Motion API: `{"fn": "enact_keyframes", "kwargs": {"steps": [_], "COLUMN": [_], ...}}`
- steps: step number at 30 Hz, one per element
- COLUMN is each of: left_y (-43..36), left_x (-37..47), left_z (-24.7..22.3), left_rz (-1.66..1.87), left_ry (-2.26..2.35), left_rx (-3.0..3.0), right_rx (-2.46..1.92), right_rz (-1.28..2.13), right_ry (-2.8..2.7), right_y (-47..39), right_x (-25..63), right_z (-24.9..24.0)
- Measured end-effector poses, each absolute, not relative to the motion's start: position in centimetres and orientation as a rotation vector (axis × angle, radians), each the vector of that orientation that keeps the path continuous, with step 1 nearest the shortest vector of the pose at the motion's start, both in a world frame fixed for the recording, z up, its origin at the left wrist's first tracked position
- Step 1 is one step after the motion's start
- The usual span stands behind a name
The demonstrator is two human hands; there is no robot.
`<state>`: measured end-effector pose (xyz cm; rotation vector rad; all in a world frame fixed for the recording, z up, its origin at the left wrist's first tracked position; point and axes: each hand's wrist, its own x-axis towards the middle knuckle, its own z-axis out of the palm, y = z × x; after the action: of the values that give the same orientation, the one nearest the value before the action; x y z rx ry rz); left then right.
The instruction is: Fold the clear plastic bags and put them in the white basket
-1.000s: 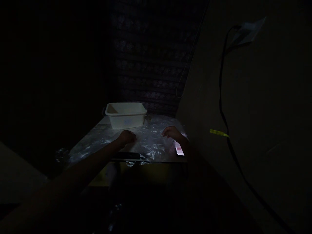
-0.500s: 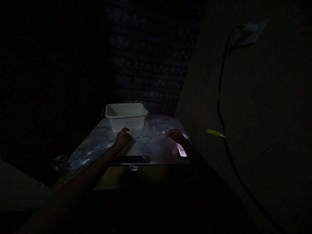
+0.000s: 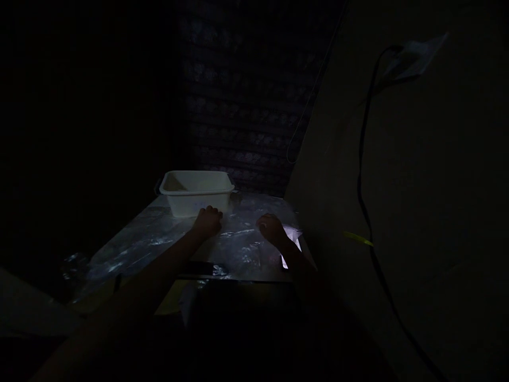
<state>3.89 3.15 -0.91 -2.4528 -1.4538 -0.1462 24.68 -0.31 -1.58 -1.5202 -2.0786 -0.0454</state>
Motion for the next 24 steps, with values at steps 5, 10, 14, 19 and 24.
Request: {"fn": "enact_keyframes", "kwargs": {"steps": [5,10,14,19,24], "left_y": [4.3,5.1,4.6,3.2,2.3], "left_x": [3.8,3.8,3.2,2.1,1.5], "left_z": [-0.2,0.0,-0.1,0.2,0.5], "left_rz": [-0.147,-0.293,-0.538,-0.764,-0.361], "left_ry": [-1.397,-1.501,-1.622,-1.758,-1.882], "left_rx": [-2.470,-2.427,-2.396,-2.292,-2.392], "right_rx": [-1.932,-2.074,-1.844,-1.652,-1.590], "right_rz": [0.023,0.341,0.398,0.397,0.435], "right_ry": [-1.941,-1.993,-2.079,-1.974,-1.868], "right_y": [-1.0,-1.3,-1.4,-1.0,-0.5], "right_x": [23.4,24.0,24.6,25.3,26.0], "right_z": [-0.4,-0.2,-0.9,-1.8,-2.8]}}
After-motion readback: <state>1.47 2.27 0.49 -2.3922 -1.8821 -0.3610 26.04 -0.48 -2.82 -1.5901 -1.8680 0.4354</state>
